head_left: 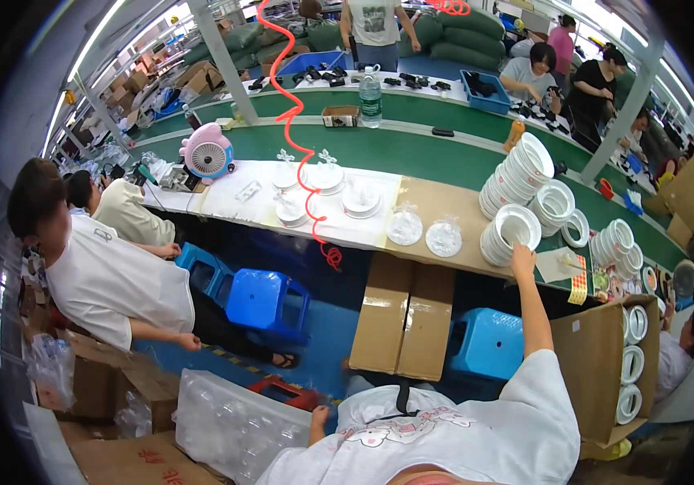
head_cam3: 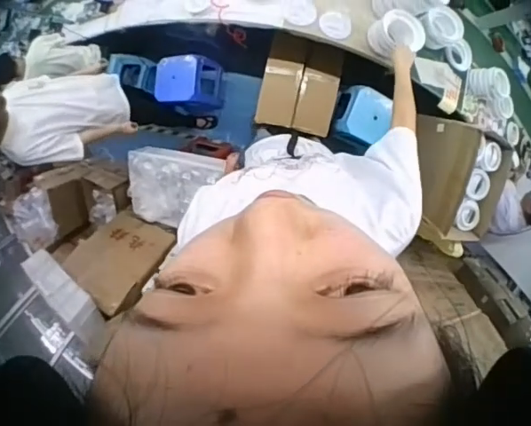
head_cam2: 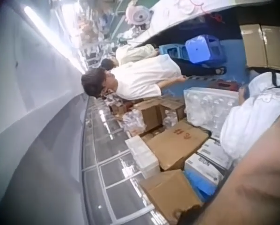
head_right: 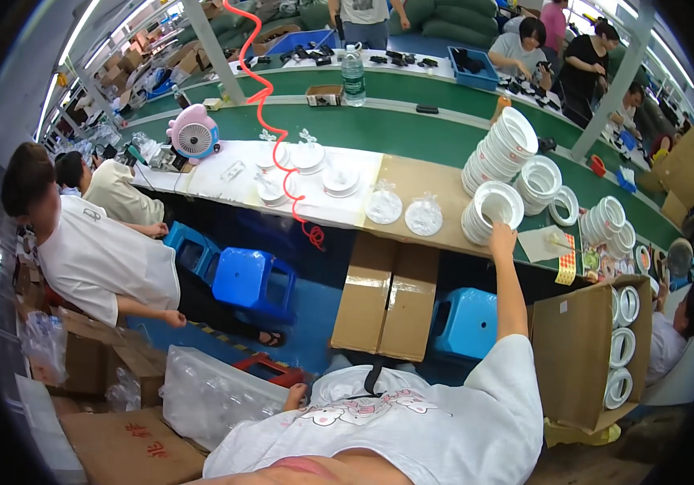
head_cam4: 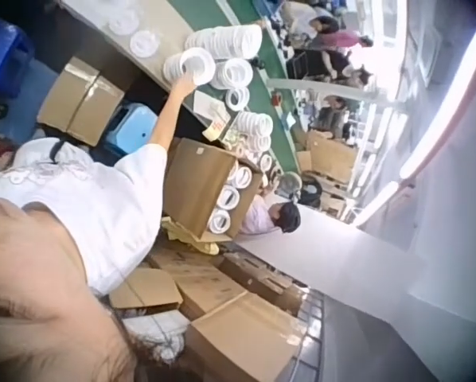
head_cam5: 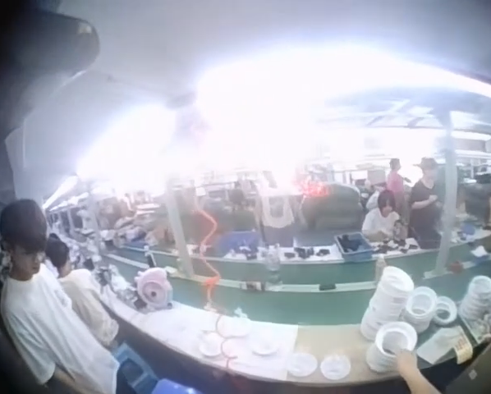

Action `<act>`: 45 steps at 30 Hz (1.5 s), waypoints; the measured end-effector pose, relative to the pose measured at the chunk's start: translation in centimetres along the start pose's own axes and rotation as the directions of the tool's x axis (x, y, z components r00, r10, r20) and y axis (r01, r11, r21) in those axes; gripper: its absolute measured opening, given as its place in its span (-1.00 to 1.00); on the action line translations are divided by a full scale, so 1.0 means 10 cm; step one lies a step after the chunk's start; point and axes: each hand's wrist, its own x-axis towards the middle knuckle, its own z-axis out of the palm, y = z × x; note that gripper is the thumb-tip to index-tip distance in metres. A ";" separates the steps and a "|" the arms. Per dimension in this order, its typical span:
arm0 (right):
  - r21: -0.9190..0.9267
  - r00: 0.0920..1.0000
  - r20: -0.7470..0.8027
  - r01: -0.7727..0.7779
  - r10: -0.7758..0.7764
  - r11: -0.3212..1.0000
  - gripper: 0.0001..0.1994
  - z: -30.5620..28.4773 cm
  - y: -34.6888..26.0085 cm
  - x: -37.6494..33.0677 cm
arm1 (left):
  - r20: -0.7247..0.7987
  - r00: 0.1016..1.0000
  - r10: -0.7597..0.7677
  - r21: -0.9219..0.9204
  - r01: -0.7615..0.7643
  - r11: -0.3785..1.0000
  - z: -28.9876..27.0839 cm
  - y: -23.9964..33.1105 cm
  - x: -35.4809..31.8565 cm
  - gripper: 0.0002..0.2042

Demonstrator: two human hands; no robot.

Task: Assembling decorative LED light fixtures and packing them into cardboard boxes on an assembly line.

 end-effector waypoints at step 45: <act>0.809 0.374 0.584 -0.344 -0.721 0.477 -0.58 0.44 0.54 -5.17 | -0.118 0.723 0.681 -0.990 -0.139 -0.024 -0.92 3.73 -1.44 -0.65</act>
